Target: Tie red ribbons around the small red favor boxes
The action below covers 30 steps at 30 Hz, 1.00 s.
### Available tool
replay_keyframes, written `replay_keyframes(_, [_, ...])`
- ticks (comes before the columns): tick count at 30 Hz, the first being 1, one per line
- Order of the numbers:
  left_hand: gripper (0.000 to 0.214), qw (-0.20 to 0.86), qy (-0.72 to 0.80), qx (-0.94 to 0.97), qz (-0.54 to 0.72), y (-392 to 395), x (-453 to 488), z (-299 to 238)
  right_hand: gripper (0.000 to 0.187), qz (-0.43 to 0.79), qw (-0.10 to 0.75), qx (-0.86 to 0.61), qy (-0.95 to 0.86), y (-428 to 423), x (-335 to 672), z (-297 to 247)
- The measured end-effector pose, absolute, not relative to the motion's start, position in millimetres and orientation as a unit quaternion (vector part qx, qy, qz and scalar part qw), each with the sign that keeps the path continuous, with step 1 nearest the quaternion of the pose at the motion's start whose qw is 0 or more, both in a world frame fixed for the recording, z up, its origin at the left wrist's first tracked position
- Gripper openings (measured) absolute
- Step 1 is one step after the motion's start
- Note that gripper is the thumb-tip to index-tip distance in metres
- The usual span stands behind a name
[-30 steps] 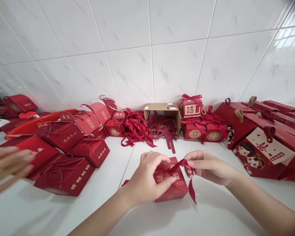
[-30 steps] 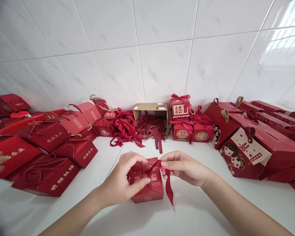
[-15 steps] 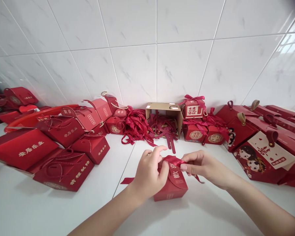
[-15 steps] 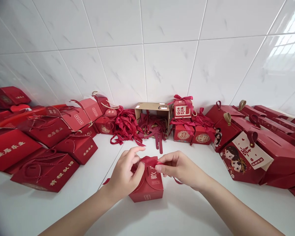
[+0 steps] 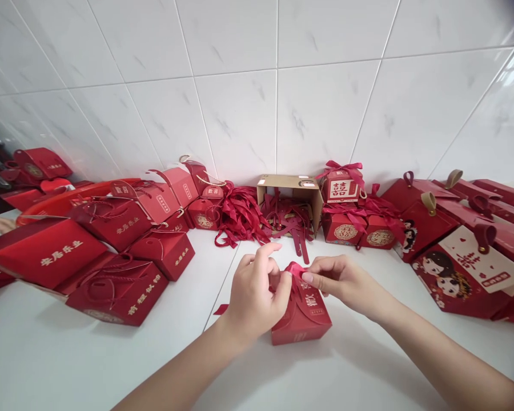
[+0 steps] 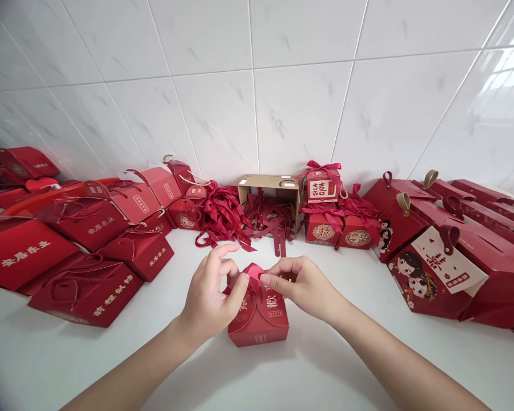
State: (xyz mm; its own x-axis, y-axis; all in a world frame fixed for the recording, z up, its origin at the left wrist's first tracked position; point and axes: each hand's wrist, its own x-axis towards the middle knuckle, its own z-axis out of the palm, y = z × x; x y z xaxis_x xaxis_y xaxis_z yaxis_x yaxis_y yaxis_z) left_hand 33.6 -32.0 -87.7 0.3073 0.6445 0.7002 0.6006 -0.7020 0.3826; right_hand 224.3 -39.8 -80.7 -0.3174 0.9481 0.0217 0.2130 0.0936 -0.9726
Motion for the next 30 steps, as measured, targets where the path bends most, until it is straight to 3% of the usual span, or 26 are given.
replay_keyframes(4, [0.035, 0.029, 0.381, 0.809, 0.447, -32.4, 33.1, -88.4, 0.034, 0.543, 0.343, -0.446, -0.623, -38.0, 228.0, -81.2])
replay_keyframes(10, [0.04, 0.056, 0.377, 0.81, 0.447, -35.6, 33.5, -87.0, 0.024, 0.505, 0.348, -0.425, -0.665, -39.3, 218.6, -85.9])
replay_keyframes(14, [0.042, 0.148, 0.349, 0.838, 0.392, -33.2, 21.4, -70.0, 0.02, 0.46, 0.39, -0.419, -0.678, -42.0, 212.8, -91.2])
replay_keyframes(19, [0.009, 0.292, 0.399, 0.83, 0.258, -16.2, -3.7, -52.4, 0.02, 0.446, 0.399, -0.385, -0.703, -43.3, 212.4, -93.3])
replay_keyframes(24, [0.043, 0.369, 0.502, 0.779, 0.066, 4.3, -13.7, -67.1, 0.021, 0.45, 0.391, -0.336, -0.73, -43.0, 214.1, -98.3])
replay_keyframes(30, [0.058, 0.391, 0.547, 0.738, 0.063, 17.4, -12.0, -84.2, 0.024, 0.451, 0.361, -0.315, -0.753, -40.1, 216.5, -101.4])
